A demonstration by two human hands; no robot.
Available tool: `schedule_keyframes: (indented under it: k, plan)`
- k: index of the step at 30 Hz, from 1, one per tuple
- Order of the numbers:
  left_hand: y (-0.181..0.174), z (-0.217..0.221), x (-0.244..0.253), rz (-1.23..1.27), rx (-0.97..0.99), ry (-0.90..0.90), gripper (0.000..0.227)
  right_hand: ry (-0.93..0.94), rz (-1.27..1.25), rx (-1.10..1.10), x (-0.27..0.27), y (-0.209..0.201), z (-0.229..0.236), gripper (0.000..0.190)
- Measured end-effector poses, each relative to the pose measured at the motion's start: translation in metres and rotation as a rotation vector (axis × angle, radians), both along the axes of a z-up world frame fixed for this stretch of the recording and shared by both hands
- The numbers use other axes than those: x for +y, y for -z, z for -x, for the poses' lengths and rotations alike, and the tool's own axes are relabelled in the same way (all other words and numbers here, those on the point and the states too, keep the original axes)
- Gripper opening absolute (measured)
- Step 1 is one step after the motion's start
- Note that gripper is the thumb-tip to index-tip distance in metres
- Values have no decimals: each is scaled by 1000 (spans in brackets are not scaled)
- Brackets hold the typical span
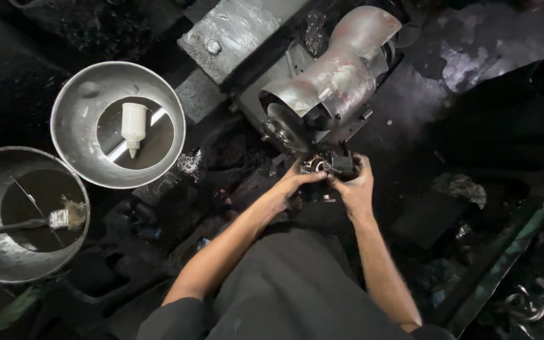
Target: The person holds a metal engine part and repeatedly presses it against a rotating grinding wheel to smooth its surfaces. The person rotates the part to grind different sides and edges throughout the clip.
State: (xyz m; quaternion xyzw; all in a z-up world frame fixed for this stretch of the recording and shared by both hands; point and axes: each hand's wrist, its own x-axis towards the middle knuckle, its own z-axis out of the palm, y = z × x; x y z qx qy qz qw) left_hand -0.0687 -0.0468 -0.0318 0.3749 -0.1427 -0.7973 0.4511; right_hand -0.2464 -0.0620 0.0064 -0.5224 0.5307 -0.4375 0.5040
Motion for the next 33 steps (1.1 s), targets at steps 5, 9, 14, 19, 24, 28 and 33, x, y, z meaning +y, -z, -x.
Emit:
schedule_keyframes:
  k: [5,9,14,19,24,28,33]
  plan:
    - [29,0,-9,-7,204,-39,83,43,84,226,-2,-28,-17,71]
    - [45,4,-15,-54,220,-50,78,64,141,235,-1,-44,-27,73]
    - [61,12,-19,33,349,-57,77,96,124,301,-3,-51,-30,77]
    - [66,15,-16,-102,370,-74,73,69,114,497,-13,-53,-31,79]
    - [56,10,-5,-99,370,-93,69,57,-16,495,-17,-50,-39,74]
    - [47,12,-3,-21,488,-124,65,26,-58,460,-25,-57,-45,71]
    - [45,12,1,-96,494,-146,60,54,-220,582,-27,-67,-49,70]
